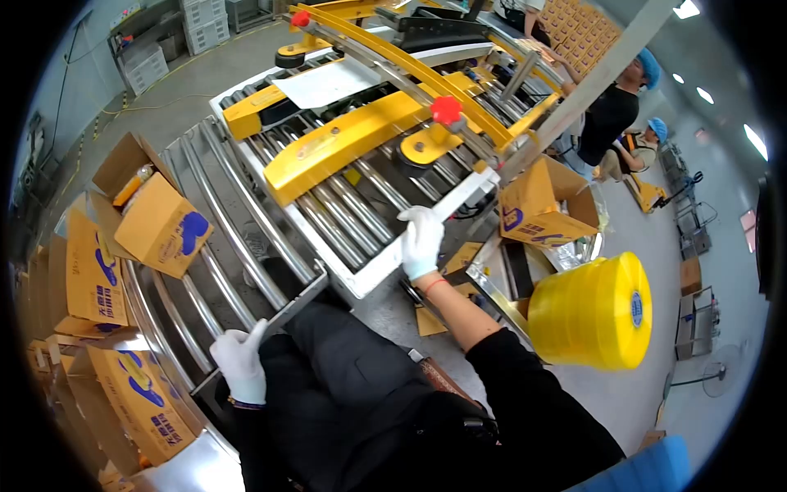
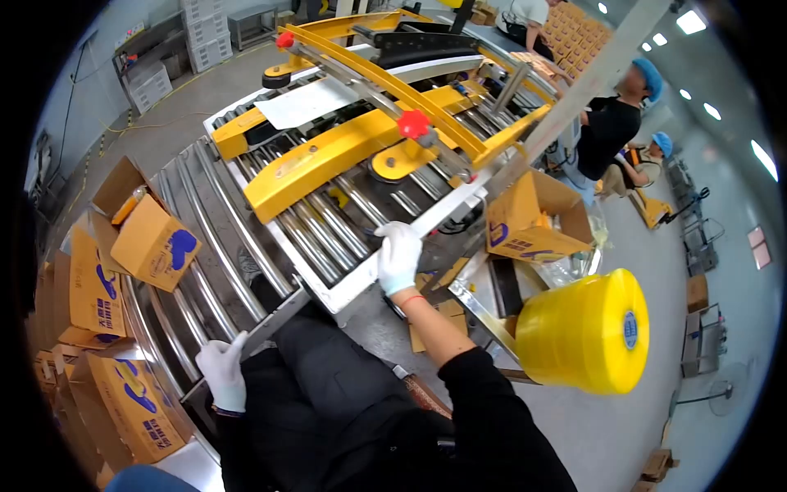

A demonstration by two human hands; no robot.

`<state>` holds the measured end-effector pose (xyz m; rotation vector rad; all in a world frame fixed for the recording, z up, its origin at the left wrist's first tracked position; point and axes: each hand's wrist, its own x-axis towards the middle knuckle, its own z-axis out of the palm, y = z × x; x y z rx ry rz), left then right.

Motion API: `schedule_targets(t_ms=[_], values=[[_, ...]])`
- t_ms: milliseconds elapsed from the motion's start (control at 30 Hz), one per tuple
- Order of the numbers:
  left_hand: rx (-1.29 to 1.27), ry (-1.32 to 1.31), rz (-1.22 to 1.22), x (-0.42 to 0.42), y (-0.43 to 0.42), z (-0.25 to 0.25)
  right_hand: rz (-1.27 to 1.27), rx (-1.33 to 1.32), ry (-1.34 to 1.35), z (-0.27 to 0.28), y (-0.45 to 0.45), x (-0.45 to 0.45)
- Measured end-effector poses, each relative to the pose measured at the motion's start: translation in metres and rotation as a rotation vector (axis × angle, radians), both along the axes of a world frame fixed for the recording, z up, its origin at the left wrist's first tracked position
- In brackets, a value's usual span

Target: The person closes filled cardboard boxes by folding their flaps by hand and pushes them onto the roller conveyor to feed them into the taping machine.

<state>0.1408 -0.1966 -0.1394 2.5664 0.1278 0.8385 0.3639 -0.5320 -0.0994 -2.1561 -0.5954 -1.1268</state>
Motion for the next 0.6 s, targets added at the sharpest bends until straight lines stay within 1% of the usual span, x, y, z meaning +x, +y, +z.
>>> schedule_targets(t_ms=[33, 67, 100, 133, 167, 233, 267, 300, 367, 400, 433, 500, 533, 600], values=[[0.054, -0.007, 0.001, -0.036, -0.020, 0.002, -0.018, -0.044, 0.055, -0.003, -0.017, -0.034], [0.076, 0.082, -0.077, -0.079, -0.002, 0.019, -0.085, -0.068, 0.201, -0.011, -0.011, -0.094], [0.079, 0.138, -0.083, -0.070, -0.001, 0.019, -0.091, -0.047, 0.198, -0.013, -0.009, -0.081], [0.151, 0.181, -0.040, -0.068, -0.002, 0.025, -0.093, -0.040, 0.199, -0.015, 0.000, -0.076], [0.223, 0.215, 0.010, -0.063, 0.000, 0.033, -0.077, -0.071, 0.260, -0.019, 0.008, -0.064], [0.264, 0.156, 0.037, -0.066, -0.005, 0.046, -0.090, -0.066, 0.203, -0.023, 0.022, -0.057], [0.278, 0.112, 0.057, -0.065, -0.010, 0.050, -0.100, -0.096, 0.252, -0.016, 0.020, -0.053], [0.279, 0.106, 0.071, -0.069, -0.013, 0.048, -0.171, -0.200, 0.330, -0.008, 0.009, -0.055], [0.175, 0.258, 0.067, -0.074, -0.026, 0.048, -0.156, -0.477, 0.358, 0.008, -0.027, -0.054], [0.200, 0.315, 0.052, -0.073, -0.026, 0.050, -0.176, -0.615, 0.260, 0.011, -0.034, -0.050], [0.199, 0.318, 0.070, -0.069, -0.033, 0.054, -0.190, -0.683, 0.371, 0.021, -0.035, -0.050], [0.186, 0.364, 0.077, -0.067, -0.042, 0.051, -0.221, -0.761, 0.419, 0.022, -0.039, -0.045], [0.188, 0.331, 0.074, -0.066, -0.038, 0.039, -0.197, -0.731, 0.401, 0.020, -0.040, -0.045], [0.204, 0.346, 0.122, -0.062, -0.039, 0.033, -0.132, -0.652, 0.438, 0.017, -0.042, -0.045]])
